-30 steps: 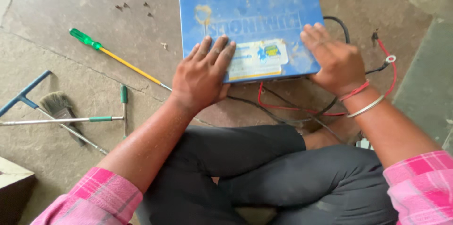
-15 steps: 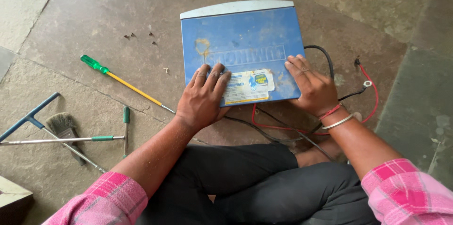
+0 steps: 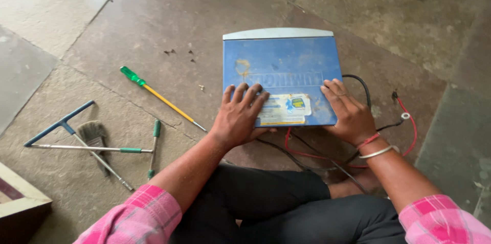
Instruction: The person sits on the floor and works on a blue electronic device, likely a power inverter. They use a yellow screwdriver to pry open the casing and remove screws from the side panel. The person manipulates the device, turning it over to access different sides, and uses the screwdriver to loosen fasteners.
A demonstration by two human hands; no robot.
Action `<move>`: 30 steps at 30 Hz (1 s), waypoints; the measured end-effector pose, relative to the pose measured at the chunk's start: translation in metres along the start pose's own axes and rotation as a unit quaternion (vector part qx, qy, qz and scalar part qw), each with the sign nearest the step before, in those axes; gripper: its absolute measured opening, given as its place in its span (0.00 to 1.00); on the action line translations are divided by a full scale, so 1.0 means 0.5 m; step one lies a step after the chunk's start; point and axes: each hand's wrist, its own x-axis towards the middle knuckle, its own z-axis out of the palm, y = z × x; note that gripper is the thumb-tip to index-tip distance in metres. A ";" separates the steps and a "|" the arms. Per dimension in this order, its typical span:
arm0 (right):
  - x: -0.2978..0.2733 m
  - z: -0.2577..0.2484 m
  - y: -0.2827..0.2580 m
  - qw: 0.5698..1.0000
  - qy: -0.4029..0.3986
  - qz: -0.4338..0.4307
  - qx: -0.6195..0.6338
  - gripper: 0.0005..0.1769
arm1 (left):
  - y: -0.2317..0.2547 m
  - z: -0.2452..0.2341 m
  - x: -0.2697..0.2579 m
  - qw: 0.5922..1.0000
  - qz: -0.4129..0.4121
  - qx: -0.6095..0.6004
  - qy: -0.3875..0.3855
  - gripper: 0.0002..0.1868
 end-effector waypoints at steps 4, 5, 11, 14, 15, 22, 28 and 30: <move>0.009 -0.012 0.003 0.998 -0.055 -0.003 0.041 0.62 | -0.006 -0.005 -0.004 1.000 -0.004 -0.020 -0.013 0.51; 0.009 -0.012 0.006 0.996 -0.069 0.002 0.053 0.63 | -0.006 -0.004 -0.004 0.999 -0.011 -0.031 -0.016 0.52; 0.009 0.004 0.009 0.989 -0.107 0.028 0.096 0.66 | -0.013 0.001 -0.001 0.998 -0.031 -0.040 -0.042 0.57; 0.020 -0.007 0.003 0.987 -0.123 0.024 0.104 0.67 | -0.016 -0.004 -0.005 0.997 -0.023 -0.058 -0.037 0.57; 0.026 -0.018 0.001 0.985 -0.124 0.059 0.104 0.65 | -0.019 -0.009 -0.002 0.996 -0.024 -0.071 -0.043 0.57; -0.052 -0.111 -0.078 0.871 -0.301 0.377 0.096 0.25 | -0.108 -0.020 -0.019 0.959 -0.127 -0.215 0.131 0.31; -0.106 -0.005 -0.077 0.773 -0.625 0.111 0.002 0.26 | -0.296 0.021 -0.147 0.717 -0.363 -0.398 0.443 0.17; -0.118 0.012 -0.066 0.750 -0.646 0.139 -0.023 0.28 | -0.297 0.051 -0.220 0.764 -0.445 -0.344 0.315 0.19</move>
